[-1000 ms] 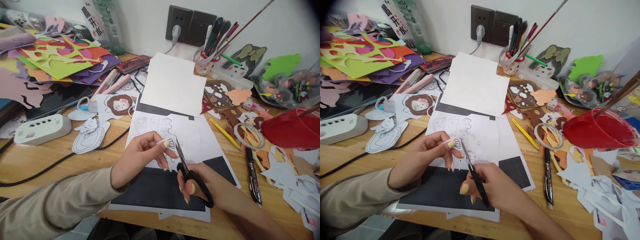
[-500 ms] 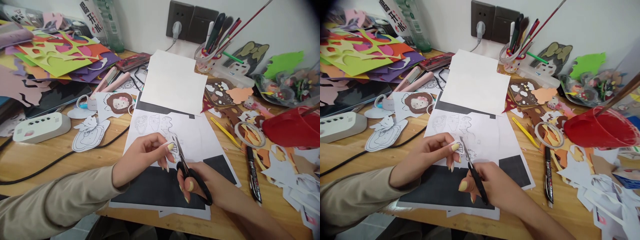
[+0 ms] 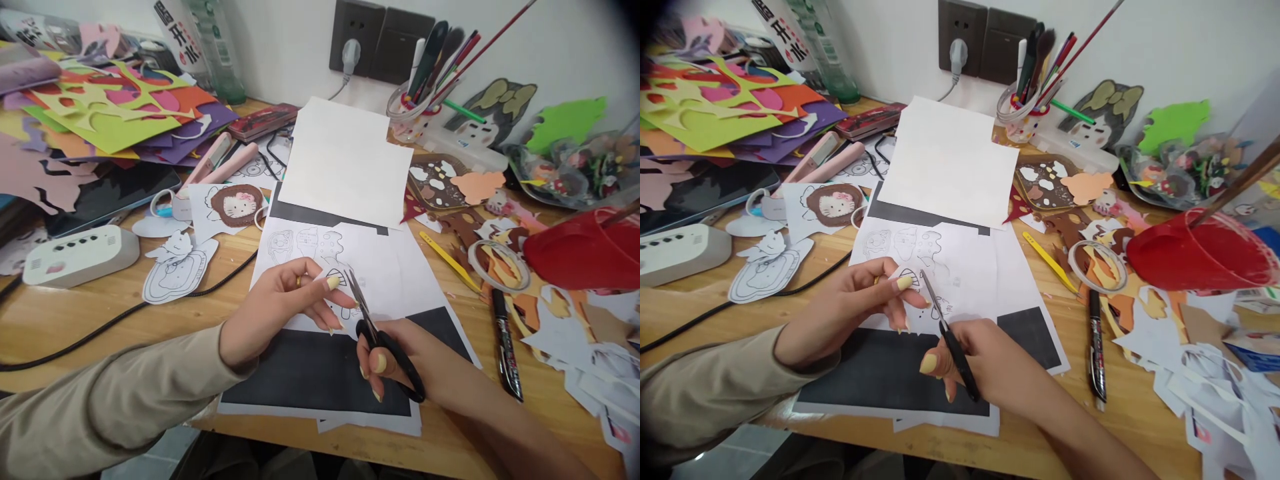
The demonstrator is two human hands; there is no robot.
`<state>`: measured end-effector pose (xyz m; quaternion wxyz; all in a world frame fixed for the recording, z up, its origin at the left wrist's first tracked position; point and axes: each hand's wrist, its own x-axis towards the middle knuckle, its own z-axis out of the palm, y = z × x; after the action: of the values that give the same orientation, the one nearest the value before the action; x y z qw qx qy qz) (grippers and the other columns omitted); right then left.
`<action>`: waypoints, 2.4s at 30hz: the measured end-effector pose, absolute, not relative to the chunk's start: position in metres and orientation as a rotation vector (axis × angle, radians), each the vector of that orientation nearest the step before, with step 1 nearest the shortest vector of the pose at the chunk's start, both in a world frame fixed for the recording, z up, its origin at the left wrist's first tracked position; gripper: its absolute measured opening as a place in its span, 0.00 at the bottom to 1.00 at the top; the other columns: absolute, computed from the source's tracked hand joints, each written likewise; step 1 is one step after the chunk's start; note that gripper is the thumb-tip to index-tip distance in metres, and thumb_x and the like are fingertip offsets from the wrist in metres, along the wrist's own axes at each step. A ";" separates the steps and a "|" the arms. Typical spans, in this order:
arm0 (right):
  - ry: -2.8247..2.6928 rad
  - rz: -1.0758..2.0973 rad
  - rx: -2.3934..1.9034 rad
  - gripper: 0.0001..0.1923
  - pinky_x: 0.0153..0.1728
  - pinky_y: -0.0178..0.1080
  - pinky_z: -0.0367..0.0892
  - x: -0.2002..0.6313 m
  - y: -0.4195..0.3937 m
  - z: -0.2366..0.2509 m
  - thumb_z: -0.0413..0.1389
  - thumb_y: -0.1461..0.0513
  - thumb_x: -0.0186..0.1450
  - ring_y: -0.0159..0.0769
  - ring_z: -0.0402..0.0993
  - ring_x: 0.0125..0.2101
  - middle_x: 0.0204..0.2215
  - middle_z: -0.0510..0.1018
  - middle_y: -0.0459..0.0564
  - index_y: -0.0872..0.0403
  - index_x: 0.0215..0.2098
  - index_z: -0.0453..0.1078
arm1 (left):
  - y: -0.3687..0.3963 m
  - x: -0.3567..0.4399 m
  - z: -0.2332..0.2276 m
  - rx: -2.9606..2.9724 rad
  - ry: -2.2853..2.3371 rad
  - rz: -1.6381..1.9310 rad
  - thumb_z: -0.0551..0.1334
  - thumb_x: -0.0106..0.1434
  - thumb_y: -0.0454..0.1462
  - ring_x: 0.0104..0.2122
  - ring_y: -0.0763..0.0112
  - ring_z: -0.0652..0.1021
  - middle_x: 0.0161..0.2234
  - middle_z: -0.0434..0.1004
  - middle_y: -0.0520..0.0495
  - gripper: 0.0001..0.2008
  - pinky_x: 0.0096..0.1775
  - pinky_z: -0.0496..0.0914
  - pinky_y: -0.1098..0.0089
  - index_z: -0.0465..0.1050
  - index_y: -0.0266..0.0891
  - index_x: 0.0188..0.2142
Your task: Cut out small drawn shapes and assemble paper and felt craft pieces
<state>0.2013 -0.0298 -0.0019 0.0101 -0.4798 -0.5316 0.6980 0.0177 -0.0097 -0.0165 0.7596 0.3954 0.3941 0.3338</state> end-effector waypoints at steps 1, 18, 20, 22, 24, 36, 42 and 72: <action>-1.648 2.193 -1.492 0.16 0.24 0.32 0.56 0.201 -0.030 -0.002 0.48 0.52 0.56 0.30 0.63 0.22 0.18 0.68 0.47 0.58 0.25 0.61 | -0.010 0.018 -0.016 0.866 0.862 0.723 0.54 0.58 0.38 0.21 0.81 0.73 0.31 0.75 0.48 0.09 0.27 0.68 0.80 0.58 0.34 0.26; -1.695 2.220 -1.498 0.15 0.26 0.32 0.59 0.201 -0.029 0.001 0.50 0.52 0.55 0.28 0.62 0.22 0.19 0.68 0.46 0.58 0.24 0.61 | -0.011 0.018 -0.016 0.990 0.996 0.819 0.54 0.58 0.39 0.20 0.83 0.68 0.24 0.70 0.55 0.09 0.27 0.63 0.79 0.59 0.36 0.24; -1.668 2.223 -1.503 0.16 0.26 0.32 0.59 0.201 -0.030 0.000 0.50 0.52 0.55 0.28 0.62 0.22 0.19 0.68 0.47 0.58 0.24 0.61 | -0.011 0.018 -0.016 0.993 0.992 0.801 0.54 0.58 0.39 0.20 0.83 0.68 0.25 0.70 0.54 0.09 0.27 0.64 0.79 0.59 0.36 0.25; -1.645 2.226 -1.500 0.17 0.25 0.33 0.59 0.201 -0.031 -0.002 0.48 0.51 0.56 0.29 0.63 0.22 0.19 0.68 0.47 0.58 0.25 0.61 | -0.011 0.019 -0.015 1.005 0.987 0.772 0.54 0.58 0.40 0.21 0.82 0.69 0.25 0.70 0.54 0.10 0.27 0.64 0.79 0.59 0.36 0.25; -1.635 2.237 -1.489 0.17 0.25 0.32 0.59 0.201 -0.031 -0.003 0.48 0.51 0.56 0.29 0.63 0.22 0.19 0.68 0.47 0.58 0.25 0.61 | -0.012 0.019 -0.014 1.032 0.981 0.732 0.53 0.58 0.40 0.21 0.81 0.69 0.25 0.70 0.54 0.10 0.27 0.65 0.78 0.59 0.36 0.25; -1.671 2.303 -1.329 0.20 0.23 0.31 0.56 0.203 -0.031 -0.005 0.47 0.48 0.56 0.27 0.60 0.20 0.18 0.67 0.46 0.58 0.25 0.62 | -0.013 0.018 -0.014 1.117 0.984 0.681 0.53 0.58 0.40 0.21 0.82 0.69 0.24 0.69 0.54 0.10 0.27 0.65 0.80 0.61 0.36 0.26; -1.654 2.291 -1.335 0.20 0.22 0.31 0.55 0.202 -0.029 -0.004 0.46 0.48 0.56 0.27 0.59 0.20 0.17 0.66 0.45 0.58 0.24 0.61 | -0.013 0.018 -0.013 1.127 0.982 0.685 0.53 0.58 0.40 0.21 0.80 0.69 0.24 0.70 0.52 0.10 0.28 0.65 0.79 0.62 0.35 0.26; -1.589 2.292 -1.402 0.12 0.21 0.30 0.54 0.201 -0.028 -0.002 0.49 0.57 0.56 0.25 0.58 0.18 0.14 0.63 0.43 0.57 0.21 0.59 | -0.012 0.017 -0.013 1.121 0.955 0.668 0.53 0.58 0.37 0.22 0.81 0.69 0.23 0.69 0.53 0.08 0.27 0.65 0.80 0.62 0.35 0.25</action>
<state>0.2012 -0.0283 -0.0016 0.0098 -0.4491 -0.5090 0.7342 0.0172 -0.0117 -0.0135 0.6906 0.5015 0.4271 0.2986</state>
